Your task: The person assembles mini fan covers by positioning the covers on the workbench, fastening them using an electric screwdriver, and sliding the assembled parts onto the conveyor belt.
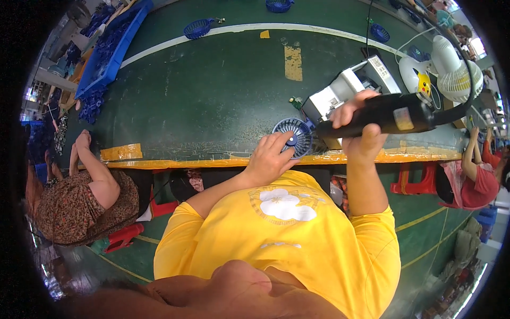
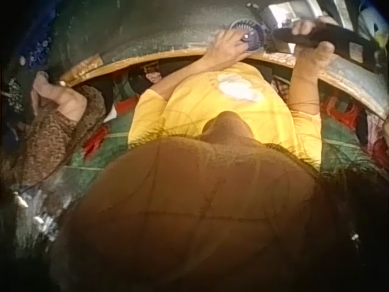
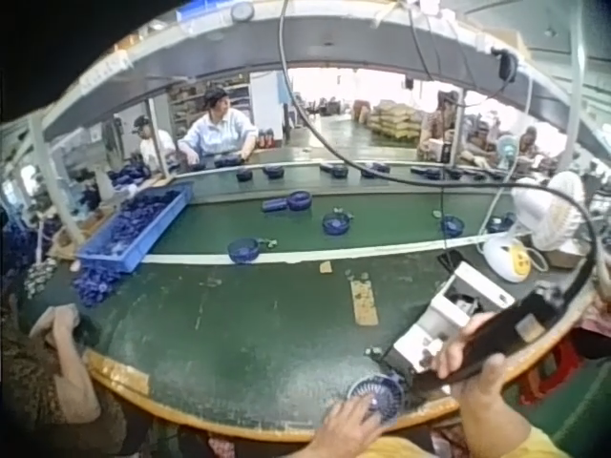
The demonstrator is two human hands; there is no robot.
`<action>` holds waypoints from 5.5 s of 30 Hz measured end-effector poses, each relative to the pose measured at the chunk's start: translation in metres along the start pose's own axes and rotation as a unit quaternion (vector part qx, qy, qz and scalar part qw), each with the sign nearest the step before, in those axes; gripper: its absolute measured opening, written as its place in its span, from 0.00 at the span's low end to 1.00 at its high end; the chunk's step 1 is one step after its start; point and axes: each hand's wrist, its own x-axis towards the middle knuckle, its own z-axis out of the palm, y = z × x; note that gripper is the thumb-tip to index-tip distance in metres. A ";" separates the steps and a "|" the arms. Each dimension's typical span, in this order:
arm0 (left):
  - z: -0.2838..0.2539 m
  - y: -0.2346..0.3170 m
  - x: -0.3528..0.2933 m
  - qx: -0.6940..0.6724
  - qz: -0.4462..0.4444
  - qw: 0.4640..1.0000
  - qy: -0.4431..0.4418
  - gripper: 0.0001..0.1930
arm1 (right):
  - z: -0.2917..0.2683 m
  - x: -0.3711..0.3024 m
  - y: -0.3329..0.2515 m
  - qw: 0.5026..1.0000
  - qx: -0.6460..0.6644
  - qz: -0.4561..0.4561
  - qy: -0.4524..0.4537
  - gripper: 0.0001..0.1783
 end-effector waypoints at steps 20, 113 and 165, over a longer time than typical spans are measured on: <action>-0.004 -0.018 -0.008 -0.007 0.012 1.000 0.023 0.16 | 0.039 -0.046 0.060 0.993 -0.030 0.078 -0.082 0.45; -0.010 -0.014 0.003 0.005 -0.011 0.999 0.037 0.14 | 0.003 0.011 0.004 0.999 -0.020 0.022 0.036 0.46; -0.007 -0.020 -0.020 0.015 0.073 0.997 0.033 0.12 | 0.057 -0.014 0.066 0.996 0.019 0.055 -0.072 0.46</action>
